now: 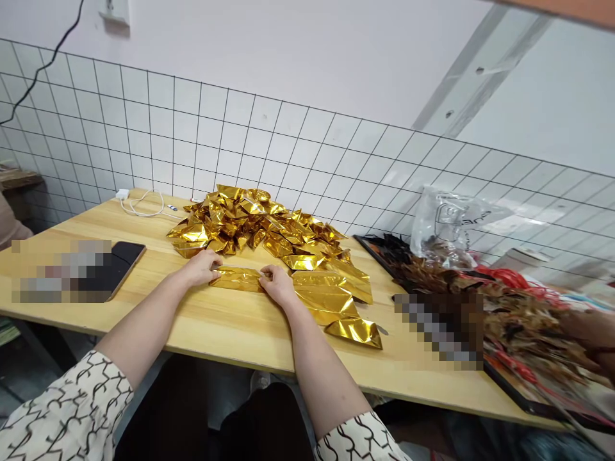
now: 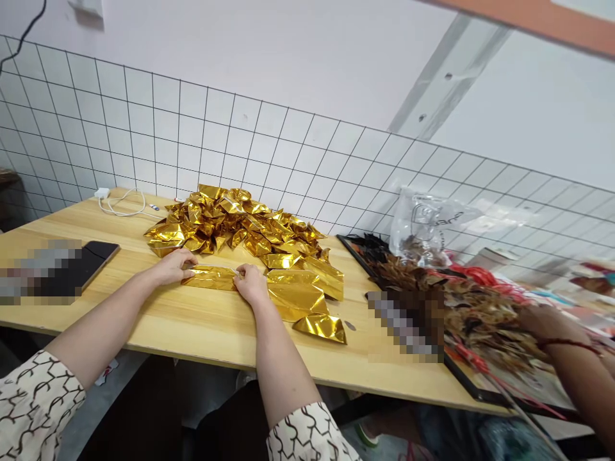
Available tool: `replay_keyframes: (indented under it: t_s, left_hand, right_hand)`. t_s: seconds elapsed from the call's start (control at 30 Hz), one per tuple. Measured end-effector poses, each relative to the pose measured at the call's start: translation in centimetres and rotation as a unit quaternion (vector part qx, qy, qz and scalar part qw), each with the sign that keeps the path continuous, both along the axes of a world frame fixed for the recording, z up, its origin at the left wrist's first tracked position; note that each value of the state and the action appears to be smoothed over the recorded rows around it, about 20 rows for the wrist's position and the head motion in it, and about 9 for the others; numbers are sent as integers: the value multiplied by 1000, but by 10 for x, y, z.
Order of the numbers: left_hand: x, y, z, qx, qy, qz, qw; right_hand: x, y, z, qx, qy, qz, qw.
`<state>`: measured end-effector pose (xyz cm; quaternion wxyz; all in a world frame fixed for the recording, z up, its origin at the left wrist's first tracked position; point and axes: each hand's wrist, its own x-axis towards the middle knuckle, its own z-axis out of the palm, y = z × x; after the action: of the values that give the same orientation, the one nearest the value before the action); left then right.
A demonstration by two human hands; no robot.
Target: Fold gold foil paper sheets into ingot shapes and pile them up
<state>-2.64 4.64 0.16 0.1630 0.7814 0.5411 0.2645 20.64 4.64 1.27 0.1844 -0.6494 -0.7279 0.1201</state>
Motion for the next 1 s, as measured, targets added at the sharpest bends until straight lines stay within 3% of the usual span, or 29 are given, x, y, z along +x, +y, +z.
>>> replay_keyframes:
  t_s: [0.33, 0.67, 1.0]
  left_hand:
    - [5, 2, -5, 16, 19, 35, 999]
    - [9, 1, 1, -19, 12, 68, 997]
    - [13, -1, 3, -25, -14, 41, 999]
  right_hand:
    - [-5, -5, 6, -5, -16, -10, 1000]
    - [-2, -4, 1, 16, -12, 19, 1000]
    - [-3, -5, 2, 34, 13, 31, 999]
